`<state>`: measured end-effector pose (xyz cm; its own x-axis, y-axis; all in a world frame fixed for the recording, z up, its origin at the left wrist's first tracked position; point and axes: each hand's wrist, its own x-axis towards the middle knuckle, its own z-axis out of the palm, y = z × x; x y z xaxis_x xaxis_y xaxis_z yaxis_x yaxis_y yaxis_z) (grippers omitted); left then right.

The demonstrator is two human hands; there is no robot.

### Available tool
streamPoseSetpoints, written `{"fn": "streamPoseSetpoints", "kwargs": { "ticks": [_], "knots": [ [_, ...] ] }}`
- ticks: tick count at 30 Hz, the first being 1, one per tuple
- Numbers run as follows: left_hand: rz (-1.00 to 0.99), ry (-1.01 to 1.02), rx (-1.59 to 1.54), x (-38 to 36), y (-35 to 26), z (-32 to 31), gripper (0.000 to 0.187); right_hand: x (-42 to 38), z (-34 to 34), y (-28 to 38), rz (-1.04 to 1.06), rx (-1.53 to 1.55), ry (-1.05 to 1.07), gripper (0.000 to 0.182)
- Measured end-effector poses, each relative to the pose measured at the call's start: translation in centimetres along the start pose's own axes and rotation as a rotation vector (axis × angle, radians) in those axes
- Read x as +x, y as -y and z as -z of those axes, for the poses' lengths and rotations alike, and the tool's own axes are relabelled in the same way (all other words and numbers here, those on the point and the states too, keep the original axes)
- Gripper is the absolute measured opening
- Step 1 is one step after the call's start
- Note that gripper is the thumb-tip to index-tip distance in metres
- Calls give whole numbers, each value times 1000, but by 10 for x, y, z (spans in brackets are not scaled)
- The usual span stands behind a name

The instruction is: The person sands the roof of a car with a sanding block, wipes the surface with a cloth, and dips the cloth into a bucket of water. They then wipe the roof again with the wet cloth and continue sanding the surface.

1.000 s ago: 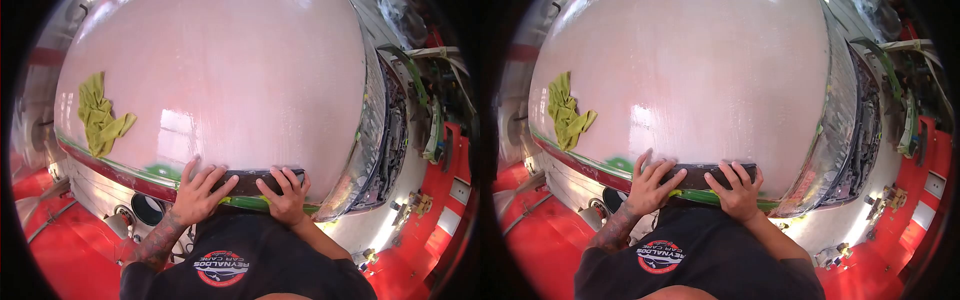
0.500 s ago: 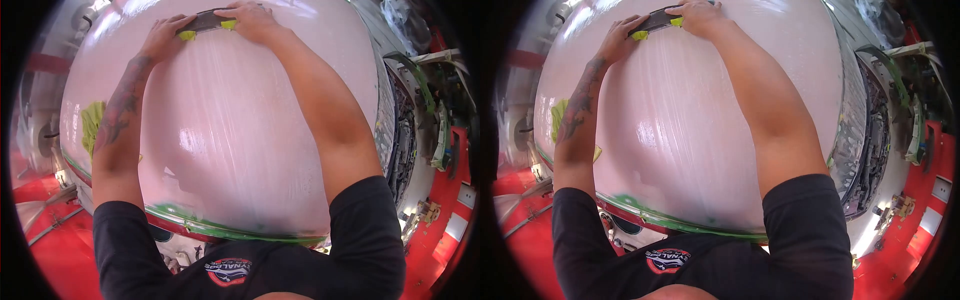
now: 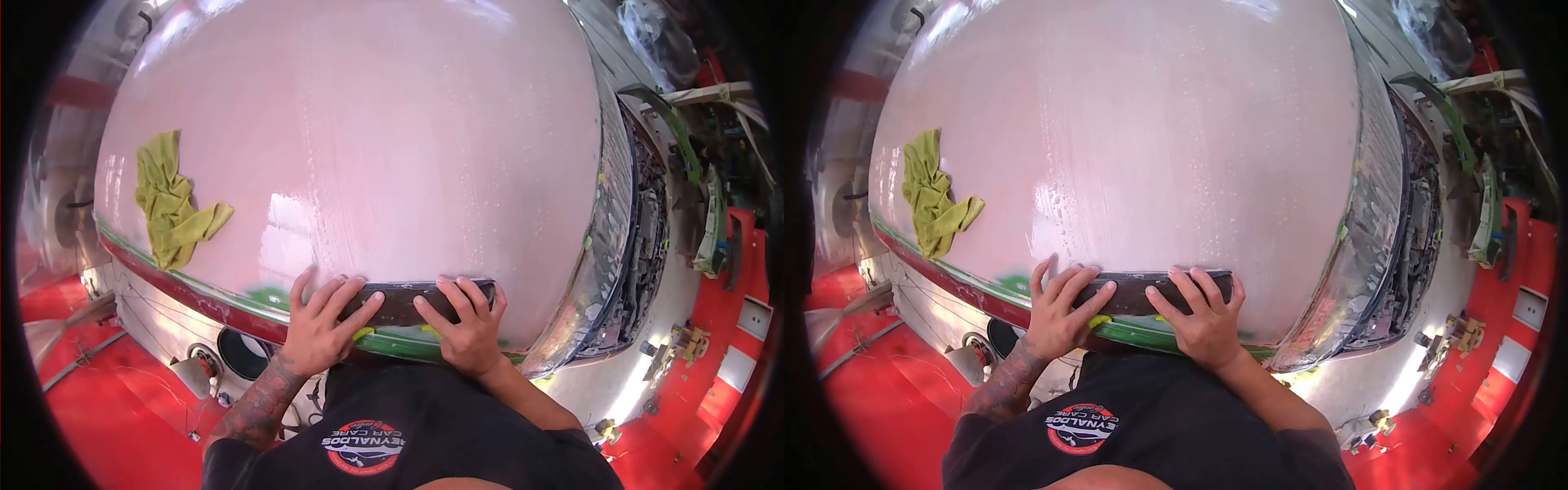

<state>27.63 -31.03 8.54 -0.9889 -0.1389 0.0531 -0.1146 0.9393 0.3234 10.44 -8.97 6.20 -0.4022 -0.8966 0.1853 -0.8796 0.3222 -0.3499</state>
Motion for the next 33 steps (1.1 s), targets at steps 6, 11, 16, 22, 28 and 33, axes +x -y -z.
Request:
{"fn": "streamPoseSetpoints", "kwargs": {
  "ticks": [6,11,16,22,28,33],
  "knots": [
    [-22,-69,129,107,88,25,75,150,-11,-59,154,-76,-58,57],
    [-10,-249,262,248,225,42,69,349,-52,-134,144,-131,-126,57],
    [92,-287,261,331,300,40,63,462,-71,-176,132,-69,-159,56],
    [46,-263,109,220,177,36,60,300,-39,-125,122,-26,-117,57],
    [46,-27,-84,34,15,9,73,40,3,-21,8,28,-4,48],
    [-16,29,-72,20,5,2,79,13,2,-18,22,-43,-5,42]
  ]
}}
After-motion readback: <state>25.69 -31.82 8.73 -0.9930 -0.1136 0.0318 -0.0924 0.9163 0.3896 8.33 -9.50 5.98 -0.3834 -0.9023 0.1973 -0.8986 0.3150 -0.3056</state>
